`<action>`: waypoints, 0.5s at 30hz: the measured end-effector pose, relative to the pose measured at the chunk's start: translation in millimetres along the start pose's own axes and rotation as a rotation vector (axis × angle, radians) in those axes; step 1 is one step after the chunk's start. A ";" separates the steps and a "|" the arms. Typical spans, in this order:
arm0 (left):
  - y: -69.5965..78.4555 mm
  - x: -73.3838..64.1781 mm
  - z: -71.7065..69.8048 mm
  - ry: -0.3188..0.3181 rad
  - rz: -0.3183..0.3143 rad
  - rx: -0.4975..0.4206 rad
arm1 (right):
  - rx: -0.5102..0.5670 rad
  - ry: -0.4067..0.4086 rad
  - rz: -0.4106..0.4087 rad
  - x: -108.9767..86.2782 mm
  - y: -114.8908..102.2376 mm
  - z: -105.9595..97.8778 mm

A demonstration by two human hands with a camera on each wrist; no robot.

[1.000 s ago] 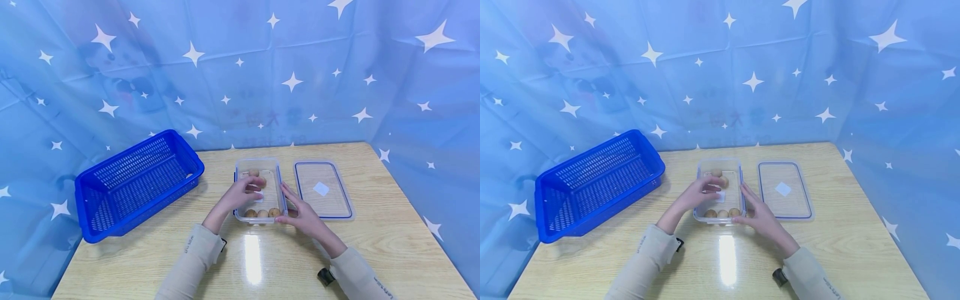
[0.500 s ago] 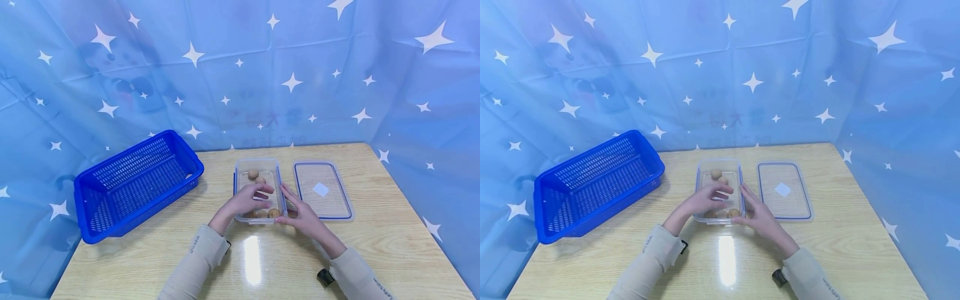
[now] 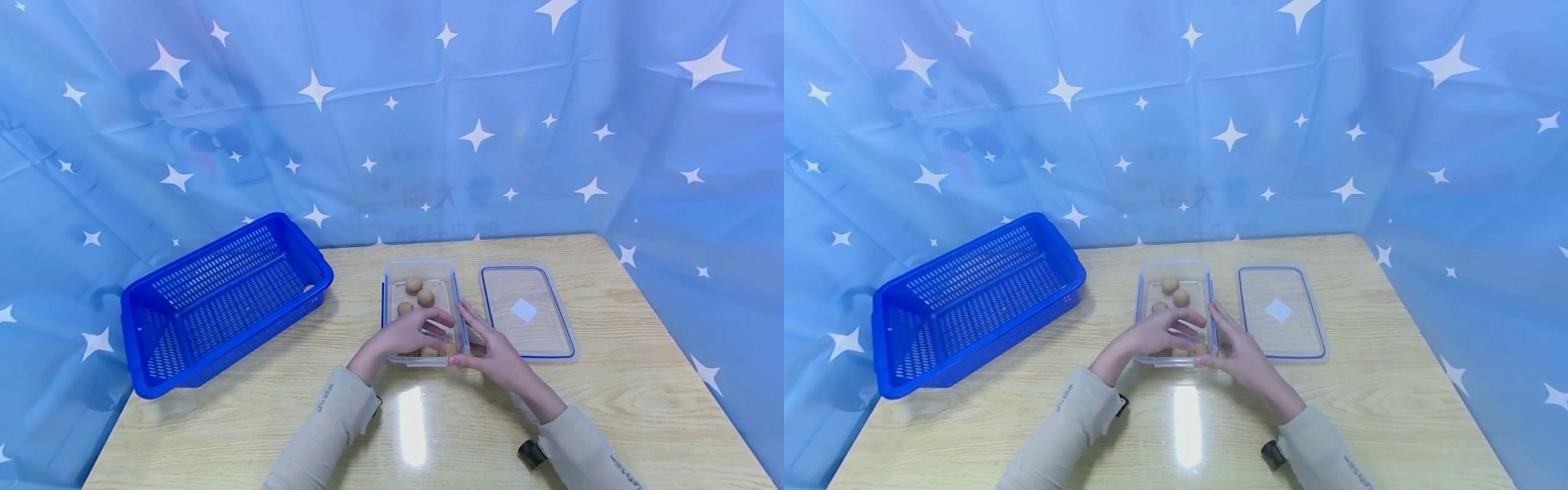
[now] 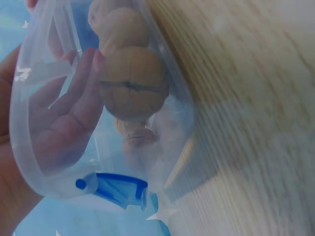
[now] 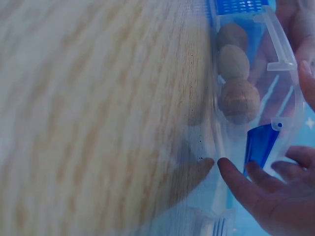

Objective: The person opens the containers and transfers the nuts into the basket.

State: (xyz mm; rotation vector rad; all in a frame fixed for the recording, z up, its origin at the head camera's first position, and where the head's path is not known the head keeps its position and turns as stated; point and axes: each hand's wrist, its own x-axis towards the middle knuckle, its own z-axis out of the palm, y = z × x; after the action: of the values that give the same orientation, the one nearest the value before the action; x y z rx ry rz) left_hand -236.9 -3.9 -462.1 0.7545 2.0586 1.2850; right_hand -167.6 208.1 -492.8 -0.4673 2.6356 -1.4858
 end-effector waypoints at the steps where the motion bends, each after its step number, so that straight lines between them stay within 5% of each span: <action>1: 0.2 0.4 0.6 -0.005 -0.003 -0.003 | -0.001 0.001 -0.001 0.0 0.1 -0.1; 15: -2.7 6.3 3.7 -0.054 -0.026 0.009 | 0.009 -0.007 0.002 -0.3 0.4 0.0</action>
State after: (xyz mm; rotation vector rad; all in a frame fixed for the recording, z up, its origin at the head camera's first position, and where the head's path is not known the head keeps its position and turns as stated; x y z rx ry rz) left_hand -238.9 1.8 -467.0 0.7554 2.0263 1.2289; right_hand -167.5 208.4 -493.1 -0.4683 2.6218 -1.4923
